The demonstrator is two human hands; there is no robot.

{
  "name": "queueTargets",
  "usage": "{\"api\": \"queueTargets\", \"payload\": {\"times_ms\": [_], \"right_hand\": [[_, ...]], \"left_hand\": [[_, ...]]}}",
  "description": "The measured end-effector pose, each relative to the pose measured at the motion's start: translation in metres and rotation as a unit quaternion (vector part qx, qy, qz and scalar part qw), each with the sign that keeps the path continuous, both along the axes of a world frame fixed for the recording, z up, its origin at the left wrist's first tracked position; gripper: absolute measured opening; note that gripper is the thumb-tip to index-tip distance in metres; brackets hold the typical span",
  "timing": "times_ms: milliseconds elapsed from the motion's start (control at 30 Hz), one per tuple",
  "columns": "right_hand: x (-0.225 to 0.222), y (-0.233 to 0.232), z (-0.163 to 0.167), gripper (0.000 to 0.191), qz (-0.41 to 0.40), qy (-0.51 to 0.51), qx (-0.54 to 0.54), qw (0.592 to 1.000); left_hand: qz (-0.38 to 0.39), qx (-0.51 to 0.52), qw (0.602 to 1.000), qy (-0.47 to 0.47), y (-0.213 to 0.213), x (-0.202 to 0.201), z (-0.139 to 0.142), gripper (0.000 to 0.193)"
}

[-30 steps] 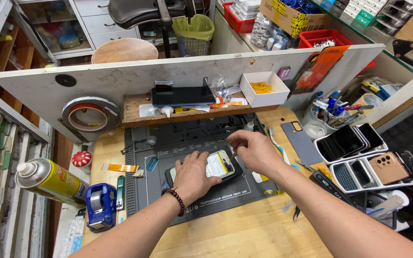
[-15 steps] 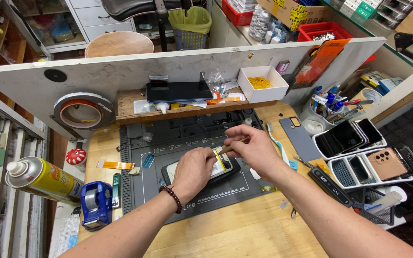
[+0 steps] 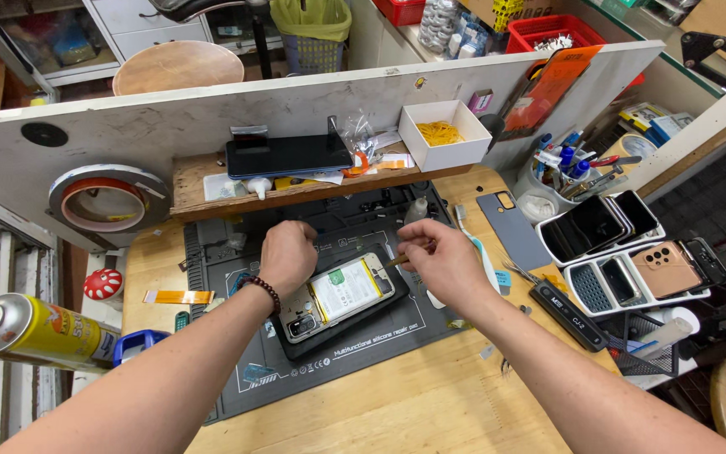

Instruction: The person uses a small metal spudger to carefully pry and separate internal components of a disassembled smartphone. The device is held steady with the left hand while the right hand works around the camera module and battery area. The phone is briefly lifted and rotated for inspection before being placed back on the mat.

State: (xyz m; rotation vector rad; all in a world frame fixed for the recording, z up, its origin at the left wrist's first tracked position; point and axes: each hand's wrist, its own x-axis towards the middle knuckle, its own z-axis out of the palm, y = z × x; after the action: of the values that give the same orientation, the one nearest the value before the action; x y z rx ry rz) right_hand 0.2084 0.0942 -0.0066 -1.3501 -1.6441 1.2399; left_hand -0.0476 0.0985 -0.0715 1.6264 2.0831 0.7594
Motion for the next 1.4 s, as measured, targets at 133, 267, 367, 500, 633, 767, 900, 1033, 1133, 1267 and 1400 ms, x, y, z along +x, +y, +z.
{"api": "queueTargets", "payload": {"times_ms": [133,267,367,500,633,767,900,1033,1133,1267,1400], "right_hand": [[-0.006,-0.003,-0.004,0.022,0.000,-0.007,-0.013,1.000],[-0.007,-0.005,-0.001,0.023,0.003,-0.025,-0.011,1.000],[-0.009,-0.007,0.003,0.022,0.000,-0.032,-0.023,0.999],[-0.011,-0.008,0.006,0.024,0.008,-0.045,-0.006,0.999],[-0.012,-0.008,0.008,0.024,0.006,-0.055,-0.012,0.998],[-0.013,-0.009,0.011,0.022,0.003,-0.067,-0.006,0.998],[-0.016,-0.014,0.015,0.021,-0.015,-0.095,-0.004,0.995],[-0.019,-0.019,0.022,0.021,0.004,-0.175,0.094,0.980],[-0.024,-0.019,0.030,0.024,0.075,-0.201,0.166,0.962],[-0.032,-0.017,0.041,0.025,0.160,-0.286,0.197,0.924],[-0.039,-0.011,0.049,0.024,0.163,-0.244,0.178,0.939]], "left_hand": [[-0.004,0.014,1.000,0.000,0.016,-0.008,-0.018,0.023],[-0.013,-0.023,0.999,0.022,0.021,-0.009,-0.025,0.019],[-0.017,-0.043,0.999,0.008,0.020,-0.008,-0.024,0.019],[-0.008,-0.016,1.000,-0.003,0.017,-0.009,-0.019,0.026],[-0.007,-0.016,1.000,-0.004,0.018,-0.009,-0.015,0.030],[-0.010,0.008,0.999,-0.030,0.019,-0.007,-0.015,0.033],[0.019,0.001,0.997,-0.079,0.019,-0.008,-0.014,0.034],[0.101,-0.078,0.960,-0.249,0.019,-0.010,-0.004,0.039],[0.120,-0.095,0.942,-0.298,0.013,-0.011,0.009,0.039],[0.106,-0.072,0.968,-0.217,-0.002,0.001,0.027,0.028],[-0.012,-0.021,0.983,-0.184,-0.024,0.032,0.032,0.023]]}}
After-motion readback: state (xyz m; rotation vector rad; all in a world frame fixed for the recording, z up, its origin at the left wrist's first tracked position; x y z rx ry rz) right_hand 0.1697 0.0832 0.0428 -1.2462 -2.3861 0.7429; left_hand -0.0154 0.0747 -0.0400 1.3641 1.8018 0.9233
